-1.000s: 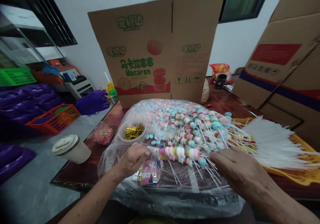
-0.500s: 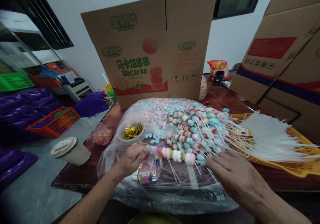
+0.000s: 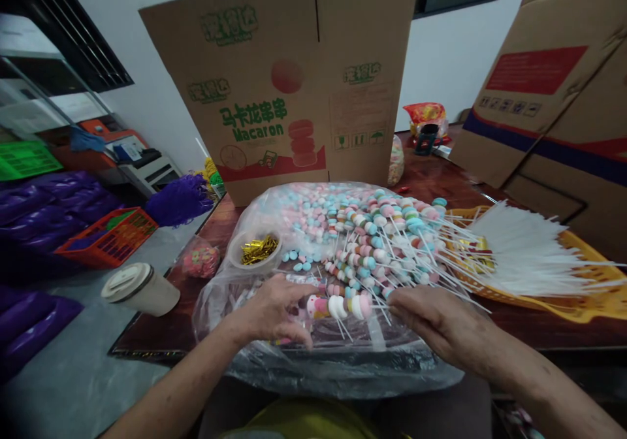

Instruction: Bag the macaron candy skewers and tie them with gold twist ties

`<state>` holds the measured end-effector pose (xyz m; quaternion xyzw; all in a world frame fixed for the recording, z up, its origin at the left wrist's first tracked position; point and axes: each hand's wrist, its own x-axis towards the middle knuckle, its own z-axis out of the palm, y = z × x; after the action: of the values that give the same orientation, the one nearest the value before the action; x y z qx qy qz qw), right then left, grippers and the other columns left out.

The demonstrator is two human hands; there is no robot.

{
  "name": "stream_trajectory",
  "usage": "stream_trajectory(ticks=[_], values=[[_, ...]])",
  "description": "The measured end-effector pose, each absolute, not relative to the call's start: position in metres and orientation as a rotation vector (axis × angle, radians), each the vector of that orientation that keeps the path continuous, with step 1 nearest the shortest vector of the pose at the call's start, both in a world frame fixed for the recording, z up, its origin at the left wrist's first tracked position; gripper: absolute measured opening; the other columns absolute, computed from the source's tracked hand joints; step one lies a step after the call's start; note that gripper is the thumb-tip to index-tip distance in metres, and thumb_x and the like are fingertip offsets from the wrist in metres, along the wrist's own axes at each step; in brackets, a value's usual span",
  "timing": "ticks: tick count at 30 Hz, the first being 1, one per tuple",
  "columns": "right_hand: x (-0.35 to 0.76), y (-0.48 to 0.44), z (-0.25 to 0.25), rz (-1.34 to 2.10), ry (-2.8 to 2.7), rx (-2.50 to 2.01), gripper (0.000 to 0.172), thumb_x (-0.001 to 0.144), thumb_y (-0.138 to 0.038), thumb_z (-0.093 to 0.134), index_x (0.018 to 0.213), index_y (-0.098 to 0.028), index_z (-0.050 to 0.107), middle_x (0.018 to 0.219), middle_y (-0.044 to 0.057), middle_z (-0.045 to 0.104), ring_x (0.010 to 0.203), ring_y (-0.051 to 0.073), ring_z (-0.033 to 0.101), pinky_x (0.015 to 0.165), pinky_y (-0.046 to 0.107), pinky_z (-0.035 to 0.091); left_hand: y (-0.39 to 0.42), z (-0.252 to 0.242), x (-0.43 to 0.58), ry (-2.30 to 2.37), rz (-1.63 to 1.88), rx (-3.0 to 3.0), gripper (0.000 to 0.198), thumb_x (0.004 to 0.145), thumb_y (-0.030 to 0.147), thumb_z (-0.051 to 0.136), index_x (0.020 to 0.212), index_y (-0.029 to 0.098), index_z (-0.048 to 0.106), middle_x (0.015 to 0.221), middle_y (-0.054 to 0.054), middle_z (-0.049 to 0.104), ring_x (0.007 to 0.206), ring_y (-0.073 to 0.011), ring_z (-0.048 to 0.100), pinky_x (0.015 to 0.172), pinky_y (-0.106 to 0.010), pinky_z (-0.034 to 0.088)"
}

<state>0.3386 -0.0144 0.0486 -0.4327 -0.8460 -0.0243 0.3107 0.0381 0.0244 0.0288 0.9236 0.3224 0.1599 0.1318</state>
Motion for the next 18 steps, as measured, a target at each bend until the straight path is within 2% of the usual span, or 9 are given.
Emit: stream_trajectory(ticks=[3,5,7,10,14,16,18], values=[[0.341,-0.015,0.056,0.042,-2.533,-0.884,0.042,0.095,-0.039,0.030,0.069,-0.023,0.060,0.062,0.000,0.062,0.053,0.010,0.056,0.048,0.019,0.042,0.025,0.034,0.042,0.915,0.301,2.636,0.041,0.066,0.056,0.066,0.086,0.019,0.065,0.065,0.001,0.064,0.064,-0.0154,0.058,0.070,-0.026,0.035],[0.342,-0.016,0.062,0.054,-2.611,-0.894,0.040,0.095,-0.033,0.032,0.064,-0.022,0.056,0.058,0.000,0.058,0.050,0.010,0.052,0.049,0.021,0.039,0.027,0.035,0.044,0.856,0.172,2.525,0.030,0.070,0.047,0.066,0.075,0.018,0.065,0.062,0.003,0.061,0.059,-0.0120,0.054,0.066,-0.024,0.035],[0.342,-0.017,0.068,0.042,-2.661,-0.905,0.040,0.094,-0.028,0.032,0.060,-0.022,0.052,0.054,-0.001,0.054,0.048,0.010,0.047,0.049,0.024,0.035,0.029,0.034,0.046,0.797,0.076,2.281,0.026,0.070,0.042,0.066,0.073,0.017,0.064,0.058,0.005,0.056,0.054,-0.0091,0.049,0.058,-0.021,0.035],[0.340,-0.016,0.069,-0.144,-2.623,-0.835,0.034,0.092,-0.022,0.031,0.068,-0.022,0.056,0.056,0.001,0.055,0.051,0.012,0.045,0.053,0.029,0.032,0.029,0.030,0.049,0.699,0.016,1.856,0.031,0.065,0.043,0.070,0.077,0.015,0.064,0.058,0.006,0.051,0.053,-0.0068,0.043,0.052,-0.018,0.034],[0.334,-0.017,0.058,-0.415,-2.596,-0.790,0.023,0.089,-0.015,0.037,0.090,-0.022,0.058,0.060,-0.001,0.058,0.058,0.015,0.044,0.064,0.034,0.030,0.029,0.028,0.052,0.690,0.049,1.607,0.042,0.055,0.048,0.075,0.074,0.013,0.062,0.061,0.006,0.051,0.056,-0.0065,0.043,0.055,-0.018,0.037],[0.331,-0.020,0.054,-0.338,-2.651,-0.784,0.021,0.087,-0.013,0.038,0.089,-0.022,0.057,0.060,-0.002,0.057,0.057,0.015,0.044,0.064,0.034,0.029,0.029,0.030,0.052,0.731,0.025,1.598,0.045,0.051,0.050,0.076,0.069,0.013,0.059,0.059,0.006,0.049,0.055,-0.0063,0.042,0.052,-0.018,0.036],[0.330,-0.022,0.053,-0.117,-2.719,-0.802,0.020,0.084,-0.011,0.039,0.078,-0.021,0.055,0.059,-0.001,0.055,0.055,0.014,0.043,0.061,0.032,0.028,0.030,0.033,0.052,0.768,-0.038,1.660,0.044,0.051,0.051,0.075,0.065,0.013,0.056,0.056,0.007,0.046,0.052,-0.0059,0.039,0.049,-0.017,0.032]])
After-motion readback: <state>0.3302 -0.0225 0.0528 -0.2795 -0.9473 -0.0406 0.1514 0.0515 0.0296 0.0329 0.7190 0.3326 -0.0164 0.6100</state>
